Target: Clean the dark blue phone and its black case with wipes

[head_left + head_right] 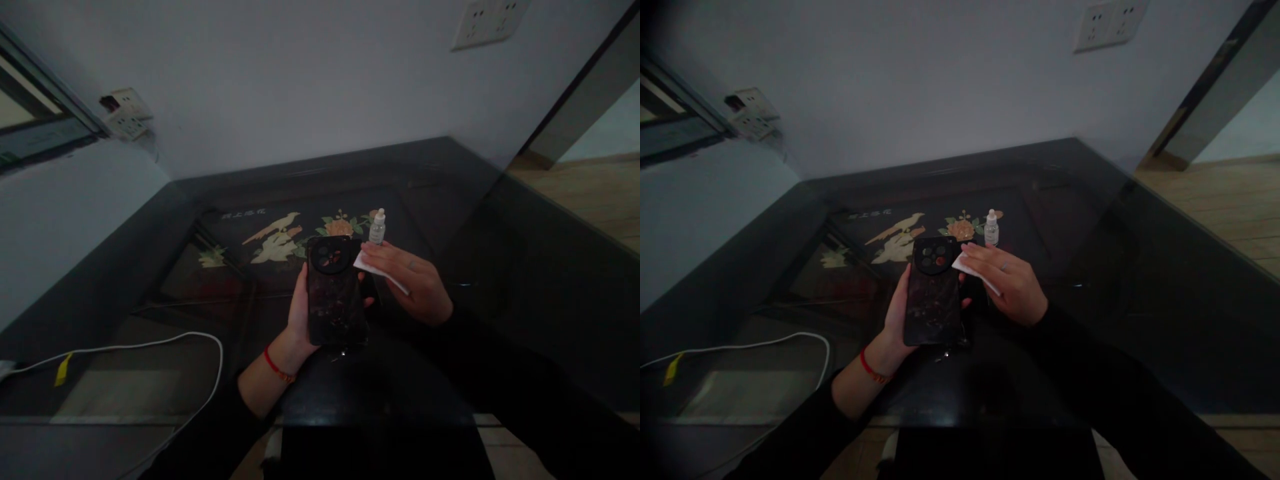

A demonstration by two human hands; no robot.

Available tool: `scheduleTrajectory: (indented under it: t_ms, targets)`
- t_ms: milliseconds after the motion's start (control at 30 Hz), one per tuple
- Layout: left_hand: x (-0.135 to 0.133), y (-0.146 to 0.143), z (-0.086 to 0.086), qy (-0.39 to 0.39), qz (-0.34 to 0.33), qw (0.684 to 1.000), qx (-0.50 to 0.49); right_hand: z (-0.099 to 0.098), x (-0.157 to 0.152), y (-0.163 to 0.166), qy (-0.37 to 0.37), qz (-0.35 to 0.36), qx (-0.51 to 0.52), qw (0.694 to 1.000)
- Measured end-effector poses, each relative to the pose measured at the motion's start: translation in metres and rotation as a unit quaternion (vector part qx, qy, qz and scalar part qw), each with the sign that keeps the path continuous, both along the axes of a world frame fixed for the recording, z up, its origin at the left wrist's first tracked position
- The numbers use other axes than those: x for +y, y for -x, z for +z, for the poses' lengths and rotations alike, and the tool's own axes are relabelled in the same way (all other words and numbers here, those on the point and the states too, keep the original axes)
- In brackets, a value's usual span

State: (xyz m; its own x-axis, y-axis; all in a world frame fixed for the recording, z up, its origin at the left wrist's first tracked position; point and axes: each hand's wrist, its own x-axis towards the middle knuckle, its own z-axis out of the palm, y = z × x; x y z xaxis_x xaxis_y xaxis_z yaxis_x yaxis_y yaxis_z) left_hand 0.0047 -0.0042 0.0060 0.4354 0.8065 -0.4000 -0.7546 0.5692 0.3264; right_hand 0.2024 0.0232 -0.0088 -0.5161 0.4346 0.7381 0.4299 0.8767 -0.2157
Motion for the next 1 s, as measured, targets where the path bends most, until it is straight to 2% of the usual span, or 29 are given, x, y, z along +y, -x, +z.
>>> scheduleTrajectory:
  t_ms: [100,233,367,400,467,533,600,700,767,1000]
  targets:
    - [-0.001,-0.002,-0.002,0.017,-0.001,1.000,-0.004,-0.001,0.000,0.002,-0.021,0.035,-0.037,0.999]
    - [0.001,0.000,-0.006,0.003,-0.027,0.999,-0.024,-0.003,0.002,0.003,0.004,-0.022,-0.023,0.999]
    - [0.002,0.002,-0.007,-0.006,-0.026,0.999,-0.024,-0.002,0.004,-0.001,-0.012,0.031,-0.046,0.998]
    - [0.002,0.002,-0.006,-0.013,-0.026,0.999,-0.023,-0.001,0.005,-0.003,-0.009,0.019,-0.038,0.999]
    - [0.000,0.001,-0.006,-0.029,-0.040,0.999,-0.022,0.001,0.008,-0.008,0.010,-0.053,0.015,0.998]
    - [-0.003,-0.001,-0.006,-0.039,-0.075,0.996,-0.025,0.003,0.009,-0.011,0.033,-0.135,0.082,0.987]
    - [-0.007,-0.004,-0.008,-0.034,-0.125,0.991,-0.027,0.004,0.009,-0.010,0.040,-0.161,0.103,0.981]
    - [-0.012,-0.007,-0.013,-0.013,-0.195,0.981,-0.009,0.005,0.003,-0.001,0.018,-0.101,0.029,0.994]
    - [-0.013,-0.008,-0.015,0.002,-0.219,0.975,0.020,0.005,-0.002,0.006,-0.001,-0.061,-0.024,0.998]
    - [-0.012,-0.009,-0.010,0.035,-0.200,0.976,0.080,0.005,-0.007,0.007,-0.078,0.032,-0.114,0.990]
